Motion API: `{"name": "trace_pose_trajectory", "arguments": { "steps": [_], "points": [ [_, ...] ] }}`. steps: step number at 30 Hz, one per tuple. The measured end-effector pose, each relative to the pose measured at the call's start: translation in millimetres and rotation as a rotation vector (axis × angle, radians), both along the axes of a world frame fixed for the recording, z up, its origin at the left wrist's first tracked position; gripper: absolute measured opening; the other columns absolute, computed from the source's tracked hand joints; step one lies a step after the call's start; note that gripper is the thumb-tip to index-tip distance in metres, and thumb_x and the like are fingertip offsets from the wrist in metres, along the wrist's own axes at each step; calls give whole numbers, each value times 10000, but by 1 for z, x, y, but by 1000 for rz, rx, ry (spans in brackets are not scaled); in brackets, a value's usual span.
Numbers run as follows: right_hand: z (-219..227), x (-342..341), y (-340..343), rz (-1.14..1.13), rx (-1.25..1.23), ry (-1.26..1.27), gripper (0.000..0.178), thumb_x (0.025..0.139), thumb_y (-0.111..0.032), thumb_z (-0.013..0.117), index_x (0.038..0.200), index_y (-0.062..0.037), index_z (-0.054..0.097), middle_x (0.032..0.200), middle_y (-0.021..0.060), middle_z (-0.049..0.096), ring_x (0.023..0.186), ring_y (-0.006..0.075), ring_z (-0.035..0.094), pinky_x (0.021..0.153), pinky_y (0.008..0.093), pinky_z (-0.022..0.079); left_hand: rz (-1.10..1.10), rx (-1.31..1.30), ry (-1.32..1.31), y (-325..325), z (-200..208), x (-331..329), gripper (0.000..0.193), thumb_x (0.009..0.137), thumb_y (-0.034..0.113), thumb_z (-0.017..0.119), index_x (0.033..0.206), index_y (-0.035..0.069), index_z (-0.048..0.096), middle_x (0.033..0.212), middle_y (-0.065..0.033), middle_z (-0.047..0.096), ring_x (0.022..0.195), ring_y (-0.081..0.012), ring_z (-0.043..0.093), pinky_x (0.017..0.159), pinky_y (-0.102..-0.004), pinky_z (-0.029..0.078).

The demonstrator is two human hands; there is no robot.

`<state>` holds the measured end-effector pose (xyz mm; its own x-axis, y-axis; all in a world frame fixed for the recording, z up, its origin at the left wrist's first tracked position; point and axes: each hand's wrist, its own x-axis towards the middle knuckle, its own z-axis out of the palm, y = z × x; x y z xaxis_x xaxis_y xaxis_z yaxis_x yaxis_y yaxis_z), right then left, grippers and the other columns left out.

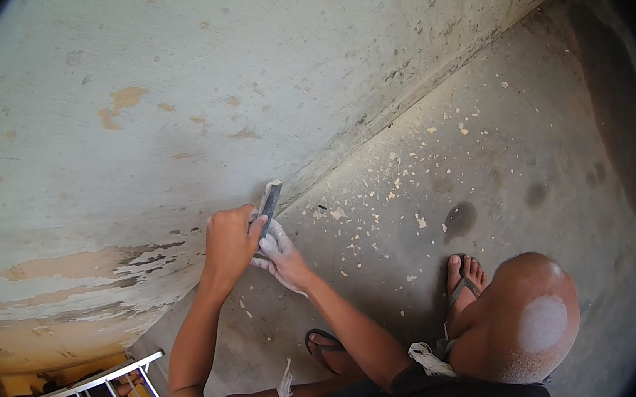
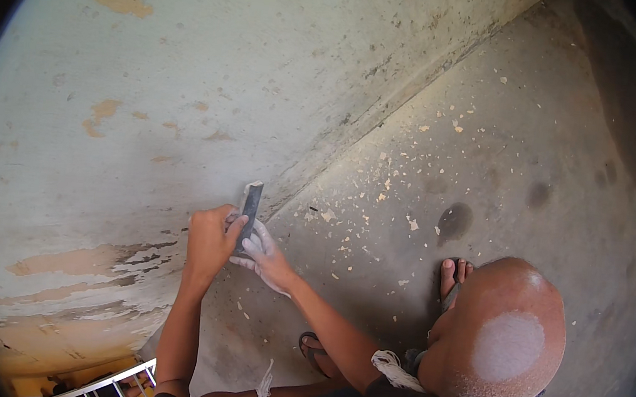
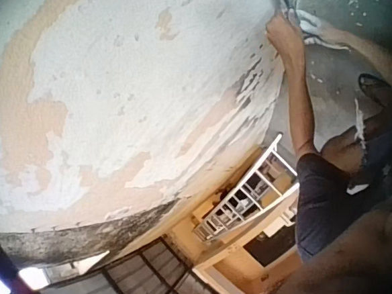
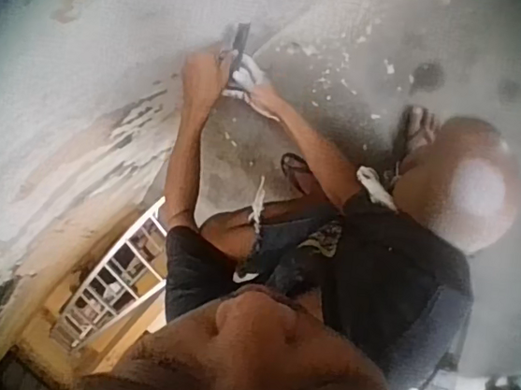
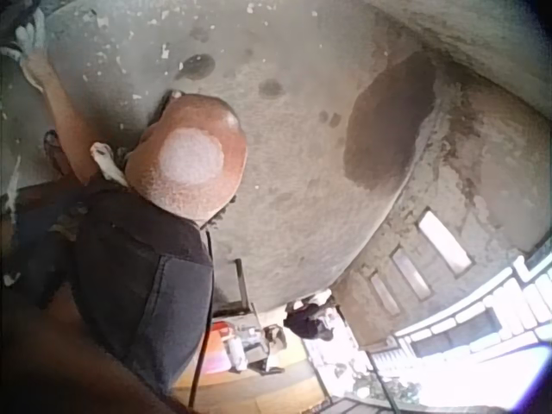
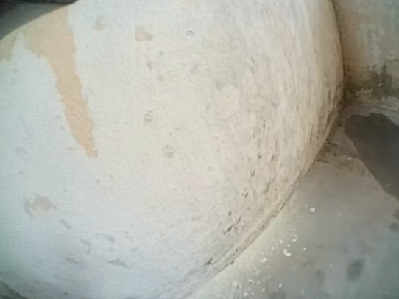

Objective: Sanding an interior wall to remove old paint and prepare the surface.

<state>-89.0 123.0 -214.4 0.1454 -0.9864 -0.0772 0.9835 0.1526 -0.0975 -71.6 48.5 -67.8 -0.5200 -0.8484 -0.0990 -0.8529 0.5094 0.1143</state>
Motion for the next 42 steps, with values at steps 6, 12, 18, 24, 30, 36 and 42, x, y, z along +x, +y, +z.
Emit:
{"name": "trace_pose_trajectory", "arguments": {
  "steps": [6, 12, 18, 24, 30, 36, 42],
  "points": [
    [-16, 5, -4, -146, -38, 334, 538, 950, -97, 589, 1409, -84, 310, 1377, 69, 464, 1210, 170, 520, 971, 326, 462, 21, 122, 9, -7, -8, 4, 211, 816, 145, 691, 734, -38, 625, 661, -237, 608, 643, -434, 604, 605, -469, 463],
    [17, 3, 1, -166, 229, 1004, 592, 860, -120, 679, 1318, 1, 325, 1031, 218, 648, 923, 349, 676, 784, 414, 522, -5, 31, -69, -2, -20, -1, 189, 815, 140, 680, 745, -35, 654, 650, -221, 619, 618, -404, 618, 598, -435, 477],
    [18, -6, 1, -140, 332, 1253, 601, 848, -122, 644, 1329, 21, 314, 961, 273, 642, 910, 462, 637, 755, 485, 495, 8, -33, -89, 0, -38, -6, 162, 851, 114, 633, 788, -35, 650, 685, -250, 618, 669, -432, 619, 628, -481, 479],
    [19, 6, -1, -259, 424, 983, 607, 899, -189, 645, 1372, 5, 318, 972, 177, 677, 844, 267, 697, 702, 373, 531, 13, -30, -129, -12, -33, -5, 181, 864, 136, 627, 840, -39, 665, 712, -247, 643, 702, -423, 646, 663, -488, 509],
    [-16, 4, -1, -134, 285, 415, 452, 971, -202, 582, 1345, -67, 366, 933, 24, 616, 642, 59, 550, 519, 183, 390, 54, 169, 90, -21, -36, 6, 196, 825, 156, 694, 900, -24, 720, 768, -239, 678, 703, -362, 682, 657, -401, 524],
    [-28, -16, -2, -112, 188, 170, 449, 978, -194, 574, 1352, -131, 334, 959, -19, 551, 596, 41, 392, 471, 194, 286, 213, 304, 248, -18, -35, 5, 188, 816, 134, 720, 948, 0, 734, 756, -190, 701, 685, -259, 705, 661, -321, 524],
    [-38, -15, -10, -113, 268, 91, 451, 970, -221, 596, 1343, -155, 352, 935, -40, 525, 637, 43, 436, 499, 184, 310, -230, -266, 125, -8, -33, 0, 197, 821, 70, 677, 1007, 15, 710, 900, -154, 717, 779, -249, 709, 680, -331, 545]
  ]
}}
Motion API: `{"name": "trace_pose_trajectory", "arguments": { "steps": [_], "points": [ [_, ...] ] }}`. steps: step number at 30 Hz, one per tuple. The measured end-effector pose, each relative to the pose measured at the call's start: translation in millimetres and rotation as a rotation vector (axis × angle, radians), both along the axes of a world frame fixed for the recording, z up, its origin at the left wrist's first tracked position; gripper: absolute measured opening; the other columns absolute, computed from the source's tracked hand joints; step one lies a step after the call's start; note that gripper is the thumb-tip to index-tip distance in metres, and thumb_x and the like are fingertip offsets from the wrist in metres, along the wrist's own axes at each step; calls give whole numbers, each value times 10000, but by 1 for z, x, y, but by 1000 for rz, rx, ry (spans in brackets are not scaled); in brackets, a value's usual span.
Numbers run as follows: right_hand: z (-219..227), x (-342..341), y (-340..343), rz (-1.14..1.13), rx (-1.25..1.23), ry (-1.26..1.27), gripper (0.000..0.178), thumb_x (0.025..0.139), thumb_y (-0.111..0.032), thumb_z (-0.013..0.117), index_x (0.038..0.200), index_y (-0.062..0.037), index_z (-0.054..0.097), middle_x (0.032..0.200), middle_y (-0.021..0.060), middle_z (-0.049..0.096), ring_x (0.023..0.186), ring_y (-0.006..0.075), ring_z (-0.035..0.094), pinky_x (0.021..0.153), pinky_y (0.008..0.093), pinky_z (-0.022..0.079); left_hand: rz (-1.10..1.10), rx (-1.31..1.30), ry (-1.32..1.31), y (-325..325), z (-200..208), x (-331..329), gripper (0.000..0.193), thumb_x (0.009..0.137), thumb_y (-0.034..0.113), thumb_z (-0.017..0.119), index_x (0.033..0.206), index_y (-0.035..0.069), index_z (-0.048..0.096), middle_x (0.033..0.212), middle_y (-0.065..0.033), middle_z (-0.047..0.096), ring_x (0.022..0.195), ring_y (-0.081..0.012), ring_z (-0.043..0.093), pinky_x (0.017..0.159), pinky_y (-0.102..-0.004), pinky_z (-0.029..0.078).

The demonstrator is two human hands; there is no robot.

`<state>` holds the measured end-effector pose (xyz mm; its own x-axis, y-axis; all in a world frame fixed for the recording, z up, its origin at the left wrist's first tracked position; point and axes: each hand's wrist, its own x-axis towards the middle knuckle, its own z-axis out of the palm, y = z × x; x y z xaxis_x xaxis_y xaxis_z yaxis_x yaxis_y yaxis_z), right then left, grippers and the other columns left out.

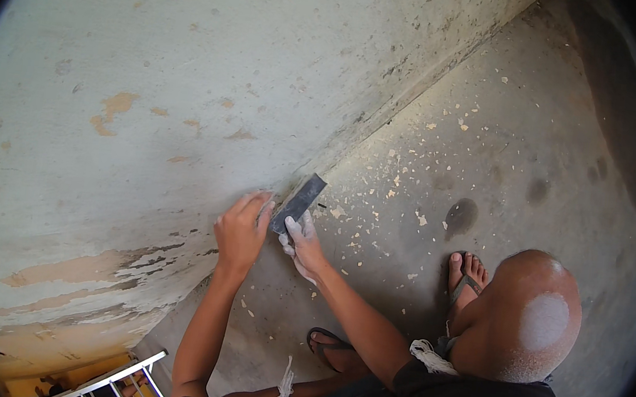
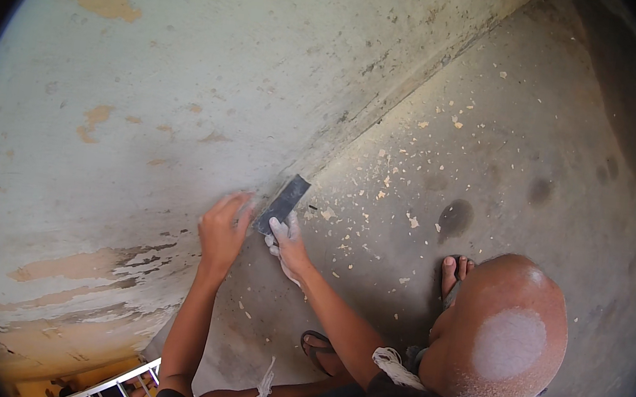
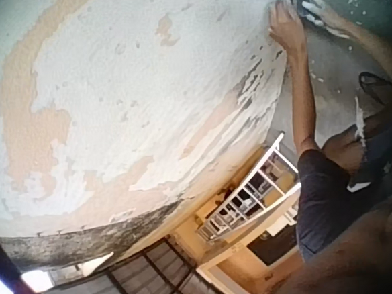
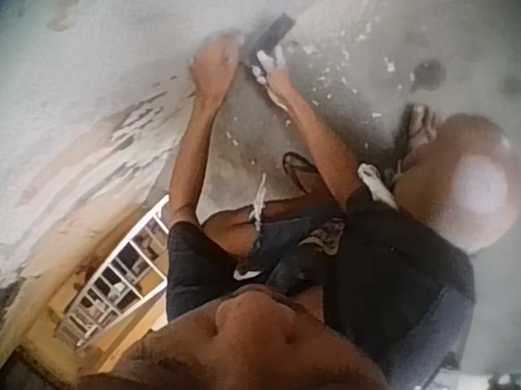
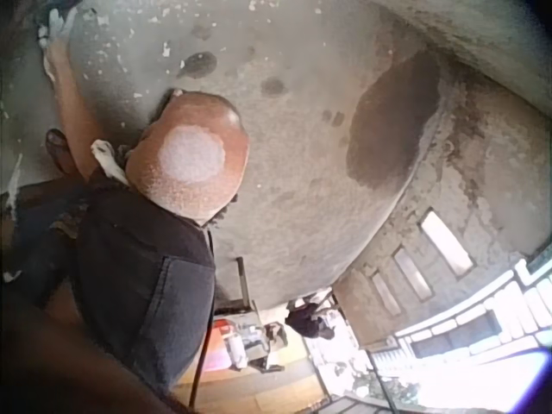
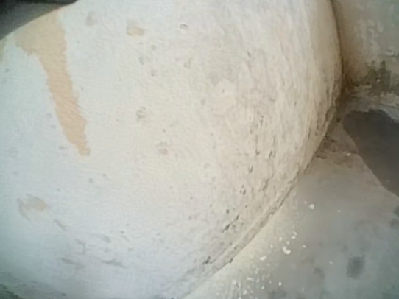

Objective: Sanding an interior wall to remove old paint and prepare the surface.

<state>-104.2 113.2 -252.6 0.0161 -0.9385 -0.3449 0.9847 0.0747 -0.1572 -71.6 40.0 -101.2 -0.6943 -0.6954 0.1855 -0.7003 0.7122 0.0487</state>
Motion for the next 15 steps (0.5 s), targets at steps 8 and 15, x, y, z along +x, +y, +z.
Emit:
{"name": "trace_pose_trajectory", "arguments": {
  "steps": [8, 15],
  "points": [
    [-54, 14, -26, 150, -10, -75, 669, 959, -231, 614, 1498, -169, 222, 1082, -57, 500, 849, 60, 481, 679, 206, 452, -225, -445, 131, -24, 86, 2, 243, 788, -40, 608, 1012, 15, 686, 923, -124, 721, 827, -253, 712, 739, -359, 572],
    [-57, 11, -40, 59, 82, -69, 457, 989, -165, 554, 1401, -164, 357, 1061, -40, 518, 835, 81, 503, 778, 255, 501, -267, -750, 338, -23, 134, 21, 231, 857, -12, 472, 1012, -65, 635, 911, -164, 715, 817, -357, 704, 748, -428, 591]
  ]
}}
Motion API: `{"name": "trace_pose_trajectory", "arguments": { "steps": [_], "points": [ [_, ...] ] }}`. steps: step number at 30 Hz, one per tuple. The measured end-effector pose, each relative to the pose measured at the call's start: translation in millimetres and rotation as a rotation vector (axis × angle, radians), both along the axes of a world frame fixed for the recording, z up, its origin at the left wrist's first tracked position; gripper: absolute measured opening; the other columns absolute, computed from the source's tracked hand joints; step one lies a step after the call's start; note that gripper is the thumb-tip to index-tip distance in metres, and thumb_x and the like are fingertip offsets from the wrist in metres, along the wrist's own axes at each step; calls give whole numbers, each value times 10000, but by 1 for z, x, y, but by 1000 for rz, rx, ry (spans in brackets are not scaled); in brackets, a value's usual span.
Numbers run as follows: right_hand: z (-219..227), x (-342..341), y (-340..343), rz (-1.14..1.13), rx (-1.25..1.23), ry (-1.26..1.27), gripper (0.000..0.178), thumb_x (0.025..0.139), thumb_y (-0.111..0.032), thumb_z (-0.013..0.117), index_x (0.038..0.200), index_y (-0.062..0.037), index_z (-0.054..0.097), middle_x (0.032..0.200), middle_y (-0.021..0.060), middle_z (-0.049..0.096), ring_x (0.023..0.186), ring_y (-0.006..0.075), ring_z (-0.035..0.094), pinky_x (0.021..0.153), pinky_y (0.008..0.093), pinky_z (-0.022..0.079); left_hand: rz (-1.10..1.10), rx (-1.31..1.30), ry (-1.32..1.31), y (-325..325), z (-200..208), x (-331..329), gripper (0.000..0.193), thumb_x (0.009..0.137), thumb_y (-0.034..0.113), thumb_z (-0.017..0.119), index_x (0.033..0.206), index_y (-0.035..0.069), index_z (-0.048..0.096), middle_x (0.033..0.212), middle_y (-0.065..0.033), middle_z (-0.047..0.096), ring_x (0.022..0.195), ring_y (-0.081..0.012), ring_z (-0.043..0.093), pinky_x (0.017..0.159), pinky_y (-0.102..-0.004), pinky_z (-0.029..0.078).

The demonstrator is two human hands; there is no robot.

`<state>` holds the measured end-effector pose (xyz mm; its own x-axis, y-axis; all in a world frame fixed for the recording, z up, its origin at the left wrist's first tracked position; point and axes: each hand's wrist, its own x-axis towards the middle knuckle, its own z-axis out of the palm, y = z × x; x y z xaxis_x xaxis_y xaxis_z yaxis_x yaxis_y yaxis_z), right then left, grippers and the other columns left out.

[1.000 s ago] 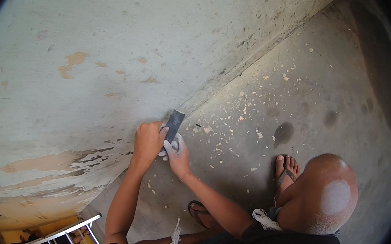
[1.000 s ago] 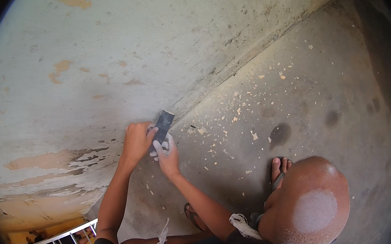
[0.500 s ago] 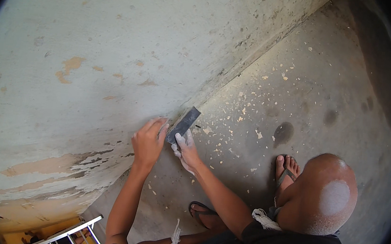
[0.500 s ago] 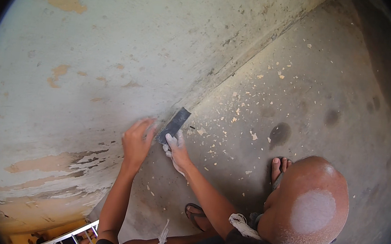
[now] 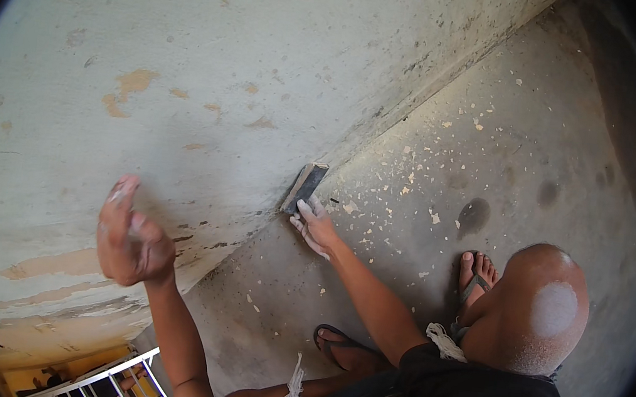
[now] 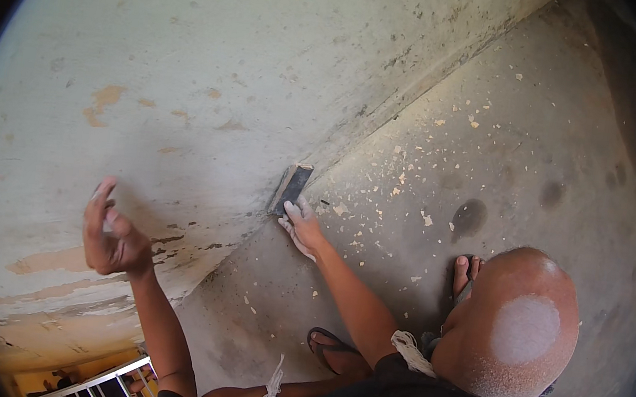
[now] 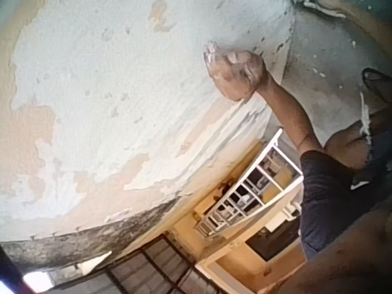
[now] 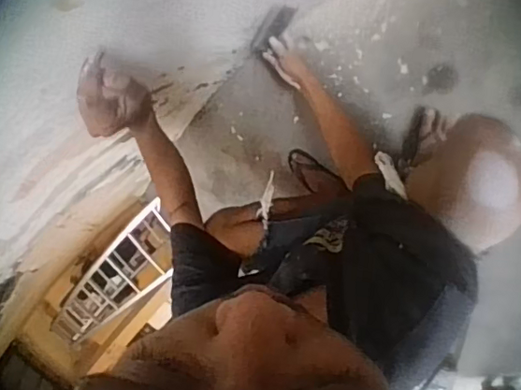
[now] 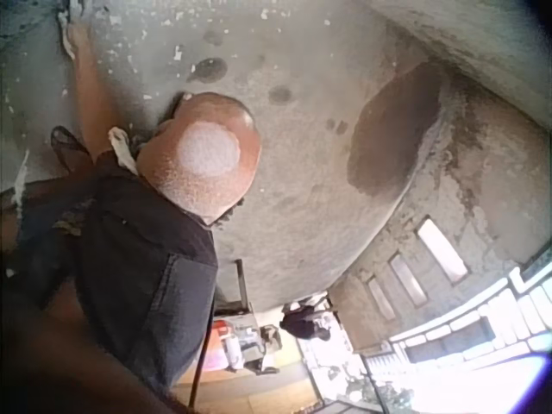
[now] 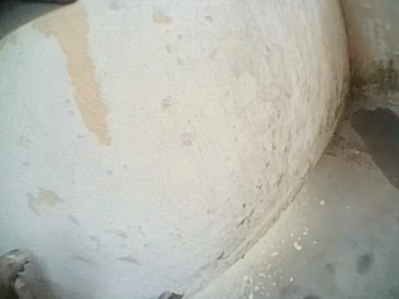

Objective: Sanding an interior wall to remove old paint and prepare the surface.

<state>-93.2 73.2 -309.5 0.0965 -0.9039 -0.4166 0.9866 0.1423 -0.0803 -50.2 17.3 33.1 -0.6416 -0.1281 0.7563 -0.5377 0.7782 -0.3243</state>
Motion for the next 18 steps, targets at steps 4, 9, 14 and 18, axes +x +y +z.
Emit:
{"name": "trace_pose_trajectory", "arguments": {
  "steps": [4, 9, 14, 18],
  "points": [
    [0, -8, -11, -75, -36, -43, 381, 999, -146, 528, 1351, -125, 382, 1053, -10, 525, 824, 96, 524, 828, 273, 521, -66, -139, 107, -10, 23, 20, 285, 838, 2, 461, 1073, -58, 610, 1017, -179, 688, 936, -380, 678, 840, -501, 568],
    [-2, -6, -1, -78, 18, -67, 485, 1004, -125, 510, 1439, -79, 299, 1026, -8, 519, 787, 79, 524, 850, 278, 529, 18, -478, -7, -27, 41, 37, 482, 795, 105, 528, 1248, -53, 479, 1291, -184, 533, 1240, -390, 497, 1103, -590, 312],
    [-6, 2, 10, 9, -45, -57, 325, 1008, -127, 500, 1325, -121, 426, 961, -32, 537, 765, 57, 517, 837, 286, 526, 96, -390, 35, -44, 28, 35, 555, 804, 165, 547, 1325, 13, 432, 1399, -168, 445, 1358, -382, 363, 1138, -592, 233],
    [8, -24, -10, -168, -58, -70, 348, 1003, -144, 517, 1336, -122, 417, 992, -36, 542, 759, 66, 519, 851, 285, 528, 210, -395, -3, -51, 19, 39, 585, 823, 249, 507, 1381, 99, 410, 1447, -167, 418, 1375, -388, 343, 1158, -589, 160]
  ]
}}
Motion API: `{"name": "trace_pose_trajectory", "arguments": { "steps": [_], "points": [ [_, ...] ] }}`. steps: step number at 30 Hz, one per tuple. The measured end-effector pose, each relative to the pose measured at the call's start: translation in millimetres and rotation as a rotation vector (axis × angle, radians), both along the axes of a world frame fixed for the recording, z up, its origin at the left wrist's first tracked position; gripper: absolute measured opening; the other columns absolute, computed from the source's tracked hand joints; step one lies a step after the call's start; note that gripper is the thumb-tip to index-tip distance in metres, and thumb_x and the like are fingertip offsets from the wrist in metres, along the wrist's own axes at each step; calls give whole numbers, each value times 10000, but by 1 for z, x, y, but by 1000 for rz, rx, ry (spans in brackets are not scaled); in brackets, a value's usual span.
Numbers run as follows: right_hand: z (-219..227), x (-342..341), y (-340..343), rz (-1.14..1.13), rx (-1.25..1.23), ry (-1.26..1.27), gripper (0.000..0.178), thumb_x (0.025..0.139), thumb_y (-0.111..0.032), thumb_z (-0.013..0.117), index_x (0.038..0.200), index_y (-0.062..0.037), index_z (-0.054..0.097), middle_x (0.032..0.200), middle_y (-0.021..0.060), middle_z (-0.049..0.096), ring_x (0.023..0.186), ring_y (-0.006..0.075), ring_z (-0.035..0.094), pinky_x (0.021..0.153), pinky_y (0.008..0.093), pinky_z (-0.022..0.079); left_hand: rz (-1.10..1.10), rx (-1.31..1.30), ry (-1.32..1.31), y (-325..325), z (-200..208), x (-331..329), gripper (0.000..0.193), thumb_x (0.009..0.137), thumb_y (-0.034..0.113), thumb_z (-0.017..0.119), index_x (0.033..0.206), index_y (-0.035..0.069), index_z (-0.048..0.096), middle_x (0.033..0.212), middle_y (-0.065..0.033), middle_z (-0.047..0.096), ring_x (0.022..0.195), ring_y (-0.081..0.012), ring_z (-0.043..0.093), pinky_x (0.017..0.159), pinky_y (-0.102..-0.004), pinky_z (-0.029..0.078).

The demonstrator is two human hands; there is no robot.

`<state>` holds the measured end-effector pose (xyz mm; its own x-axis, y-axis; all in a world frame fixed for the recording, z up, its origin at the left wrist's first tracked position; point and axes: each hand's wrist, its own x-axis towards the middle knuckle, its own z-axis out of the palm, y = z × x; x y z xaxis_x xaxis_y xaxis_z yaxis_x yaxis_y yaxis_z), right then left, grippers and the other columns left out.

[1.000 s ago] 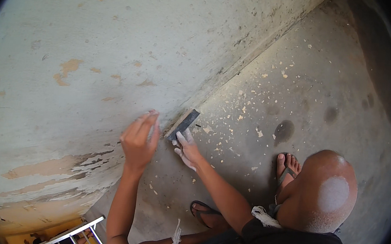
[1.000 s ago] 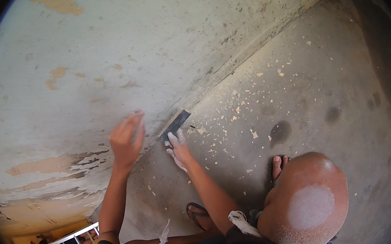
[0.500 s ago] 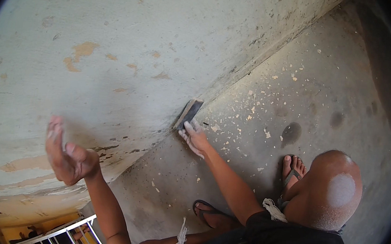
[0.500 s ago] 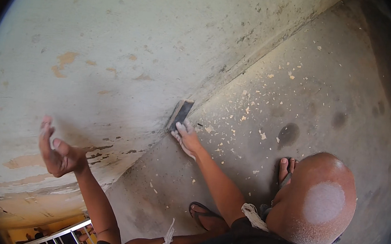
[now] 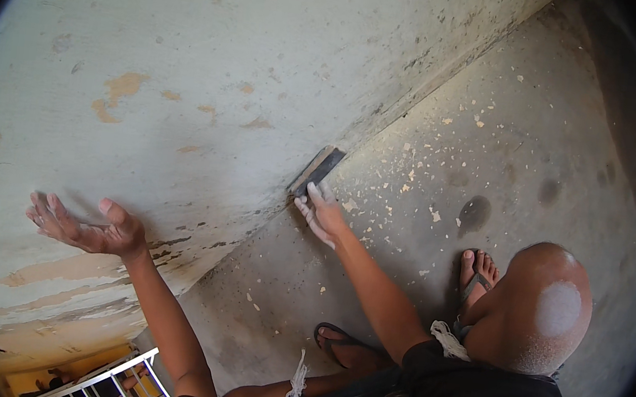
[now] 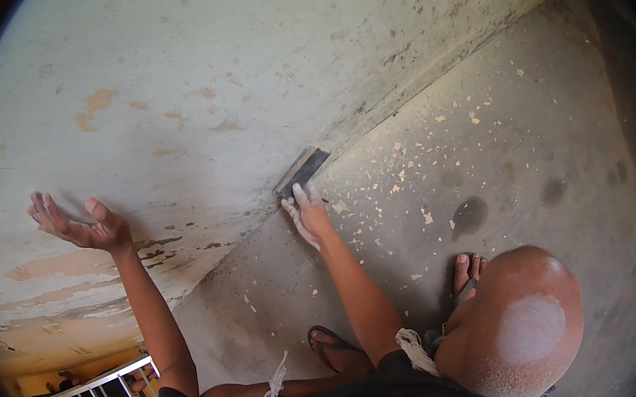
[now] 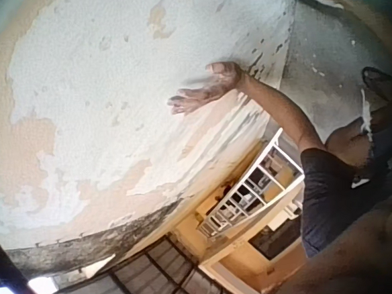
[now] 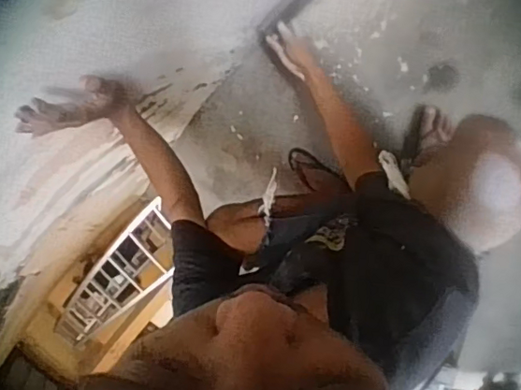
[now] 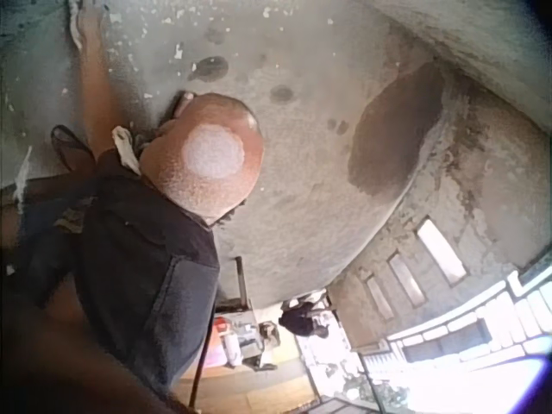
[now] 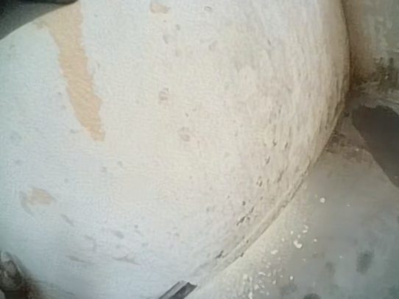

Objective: Sanding an interior wall to remove old paint and prepare the surface.

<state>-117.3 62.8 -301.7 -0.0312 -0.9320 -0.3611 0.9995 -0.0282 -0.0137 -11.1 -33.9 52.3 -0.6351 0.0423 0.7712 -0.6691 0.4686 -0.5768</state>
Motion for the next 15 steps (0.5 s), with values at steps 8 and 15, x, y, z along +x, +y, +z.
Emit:
{"name": "trace_pose_trajectory", "arguments": {
  "steps": [8, 15],
  "points": [
    [-8, 31, 17, 121, 28, 12, 355, 1007, -141, 507, 1350, -132, 418, 1035, -25, 538, 823, 69, 528, 851, 279, 503, -27, -34, 40, -1, 1, -3, 578, 815, 225, 489, 1370, 78, 419, 1394, -187, 458, 1345, -376, 394, 1165, -586, 179],
    [4, 38, 18, 73, 82, 46, 244, 1014, -146, 496, 1254, -107, 472, 1057, -24, 577, 832, 71, 569, 783, 258, 529, -68, -32, 1, -4, -2, -4, 564, 813, 218, 488, 1352, 64, 430, 1376, -178, 480, 1319, -378, 430, 1159, -588, 199]
  ]
}}
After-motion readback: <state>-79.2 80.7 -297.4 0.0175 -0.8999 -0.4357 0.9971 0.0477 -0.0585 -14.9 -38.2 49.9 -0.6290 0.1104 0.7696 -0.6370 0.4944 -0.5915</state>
